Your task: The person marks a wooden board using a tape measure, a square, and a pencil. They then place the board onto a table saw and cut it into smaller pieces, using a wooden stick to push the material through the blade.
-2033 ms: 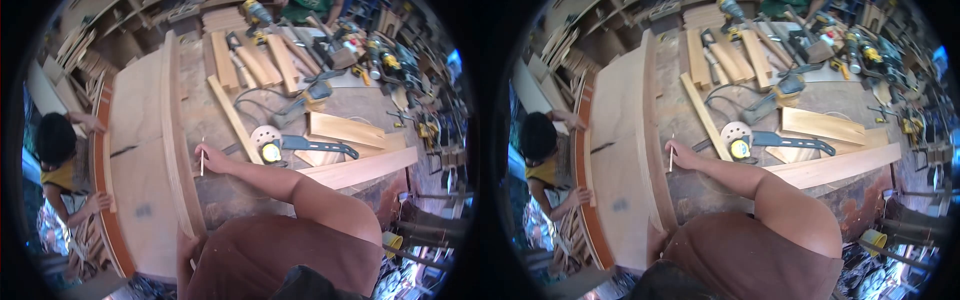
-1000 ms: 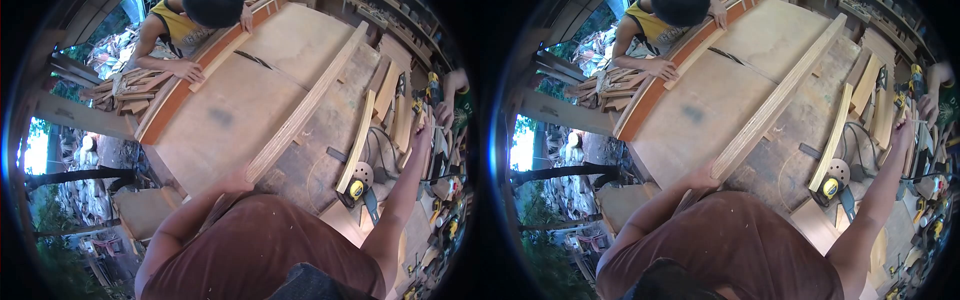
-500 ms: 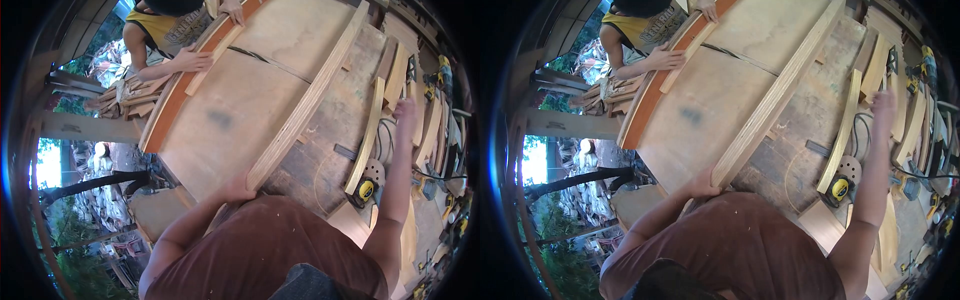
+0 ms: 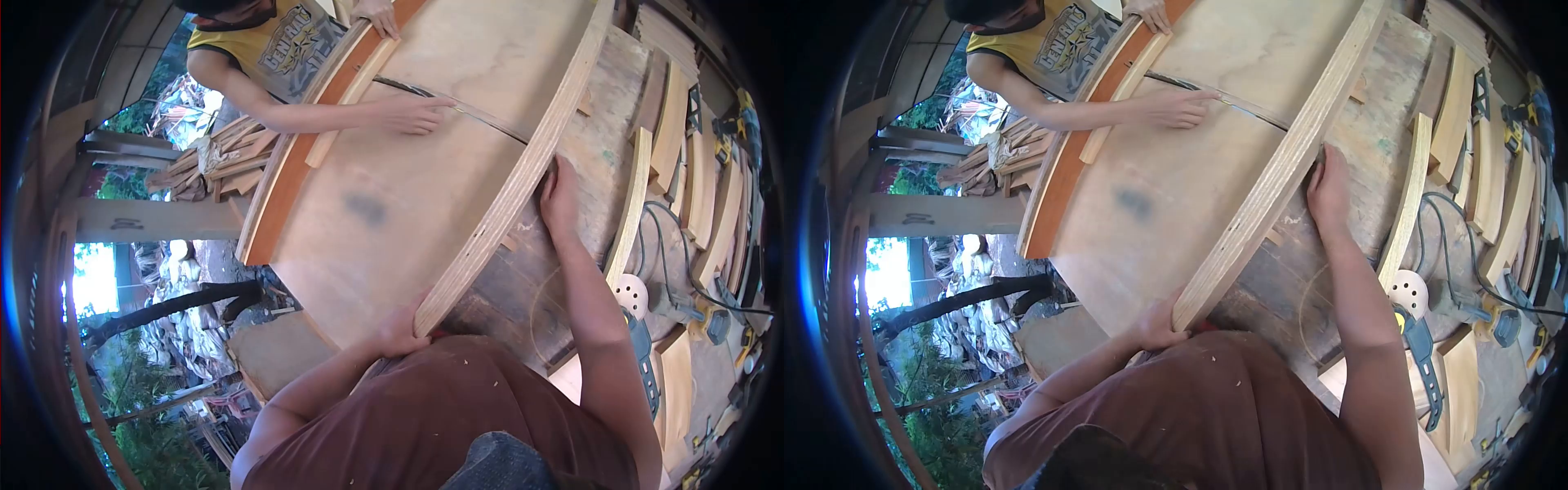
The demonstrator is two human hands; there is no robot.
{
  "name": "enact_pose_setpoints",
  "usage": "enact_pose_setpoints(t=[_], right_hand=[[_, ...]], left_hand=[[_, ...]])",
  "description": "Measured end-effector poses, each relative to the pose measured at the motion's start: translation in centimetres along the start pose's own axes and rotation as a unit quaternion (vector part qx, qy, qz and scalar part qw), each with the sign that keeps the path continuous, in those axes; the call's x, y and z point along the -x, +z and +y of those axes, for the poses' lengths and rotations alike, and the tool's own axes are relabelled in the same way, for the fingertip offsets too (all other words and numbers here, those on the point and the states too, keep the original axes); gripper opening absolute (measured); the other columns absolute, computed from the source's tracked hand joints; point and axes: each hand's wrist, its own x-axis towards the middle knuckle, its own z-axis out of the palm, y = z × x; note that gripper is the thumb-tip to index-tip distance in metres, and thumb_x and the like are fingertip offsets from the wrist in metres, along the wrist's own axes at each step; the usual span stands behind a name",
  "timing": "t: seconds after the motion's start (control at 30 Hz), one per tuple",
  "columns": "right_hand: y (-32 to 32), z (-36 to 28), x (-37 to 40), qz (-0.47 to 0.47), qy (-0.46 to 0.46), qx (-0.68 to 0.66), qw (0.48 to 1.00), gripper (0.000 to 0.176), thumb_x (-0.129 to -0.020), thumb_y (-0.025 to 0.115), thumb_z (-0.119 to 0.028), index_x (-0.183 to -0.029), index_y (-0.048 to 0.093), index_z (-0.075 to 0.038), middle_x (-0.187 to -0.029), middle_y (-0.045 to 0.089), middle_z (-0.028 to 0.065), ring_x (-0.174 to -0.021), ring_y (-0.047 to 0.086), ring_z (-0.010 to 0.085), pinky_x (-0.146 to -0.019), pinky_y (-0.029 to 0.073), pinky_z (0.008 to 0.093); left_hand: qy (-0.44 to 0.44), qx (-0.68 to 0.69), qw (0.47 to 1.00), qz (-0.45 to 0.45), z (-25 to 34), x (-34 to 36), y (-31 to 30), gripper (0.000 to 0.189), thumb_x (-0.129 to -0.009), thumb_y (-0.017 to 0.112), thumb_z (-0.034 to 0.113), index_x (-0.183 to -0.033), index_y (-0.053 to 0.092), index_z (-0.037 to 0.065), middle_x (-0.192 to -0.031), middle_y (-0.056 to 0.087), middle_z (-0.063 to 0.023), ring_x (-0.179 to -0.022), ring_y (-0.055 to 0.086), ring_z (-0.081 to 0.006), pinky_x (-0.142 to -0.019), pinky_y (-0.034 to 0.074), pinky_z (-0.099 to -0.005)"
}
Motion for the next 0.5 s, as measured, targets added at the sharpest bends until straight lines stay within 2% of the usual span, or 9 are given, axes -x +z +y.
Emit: enact_pose_setpoints(t=[0.13,0.2,0.23,0.33,0.4,0.43,0.5], right_hand=[[0.0,-0.4,0.0,-0.006,0.006,0.006,1.0,0.037,-0.093,0.05,-0.004,-0.13,0.049,0.002,-0.127,0.054,0.026,-0.118,0.052,0.0421,-0.104,0.041,0.0459],[0.3,-0.3,0.0,0.005,0.008,0.026,1.0,0.038,-0.093,0.049,-0.003,-0.13,0.049,0.001,-0.126,0.055,0.0259,-0.117,0.052,0.0423,-0.104,0.041,0.046],[0.3,-0.4,0.1,0.004,0.006,0.028,1.0,0.038,-0.093,0.049,-0.003,-0.13,0.049,0.001,-0.126,0.055,0.0259,-0.117,0.052,0.0423,-0.104,0.041,0.046],[0.4,-0.3,-0.1,-0.011,0.007,0.041,0.999,0.038,-0.092,0.049,-0.003,-0.13,0.05,0.001,-0.125,0.056,0.0253,-0.116,0.053,0.0423,-0.102,0.042,0.0467],[1.3,1.1,0.0,0.013,-0.003,0.029,0.999,0.037,-0.091,0.048,-0.003,-0.128,0.052,0.001,-0.122,0.058,0.026,-0.114,0.054,0.0429,-0.1,0.043,0.0477],[0.2,-0.2,-0.4,-0.011,0.006,-0.004,1.0,0.037,-0.09,0.049,-0.004,-0.127,0.053,0.001,-0.122,0.058,0.0272,-0.114,0.053,0.0435,-0.1,0.043,0.0486],[0.3,1.3,-0.6,-0.025,0.05,-0.043,0.997,0.039,-0.091,0.05,-0.007,-0.128,0.054,0.0,-0.122,0.058,0.0278,-0.115,0.054,0.0432,-0.102,0.041,0.0487]], left_hand=[[0.003,0.02,1.0,0.002,-0.2,0.1,0.2,0.098,-0.071,0.069,0.017,-0.154,0.019,0.011,-0.13,0.055,-0.0271,-0.123,0.054,-0.0396,-0.103,0.042,-0.0435],[0.059,0.005,0.997,0.044,-0.5,0.2,0.6,0.096,-0.072,0.068,0.017,-0.154,0.019,0.013,-0.125,0.059,-0.0268,-0.119,0.056,-0.0398,-0.1,0.045,-0.0435],[0.061,0.008,0.997,0.044,-0.6,0.2,0.6,0.096,-0.072,0.068,0.017,-0.154,0.019,0.013,-0.125,0.059,-0.0268,-0.119,0.056,-0.0398,-0.1,0.045,-0.0435],[0.024,0.037,0.999,0.016,0.8,0.2,-0.1,0.094,-0.073,0.068,0.017,-0.154,0.022,0.012,-0.116,0.063,-0.0271,-0.115,0.059,-0.0399,-0.096,0.047,-0.0438],[-0.094,-0.045,0.994,-0.014,2.2,0.2,-0.6,0.092,-0.068,0.074,0.019,-0.148,0.032,0.003,-0.122,0.059,-0.0286,-0.118,0.057,-0.0407,-0.099,0.046,-0.045],[-0.08,-0.048,0.995,-0.036,0.9,-0.2,0.0,0.092,-0.068,0.074,0.019,-0.148,0.032,0.003,-0.122,0.059,-0.0286,-0.118,0.057,-0.0407,-0.099,0.046,-0.045],[0.005,-0.081,0.996,0.028,-3.0,-1.1,1.4,0.083,-0.072,0.069,0.021,-0.145,0.036,0.004,-0.113,0.064,-0.0288,-0.114,0.059,-0.0405,-0.095,0.048,-0.045]])
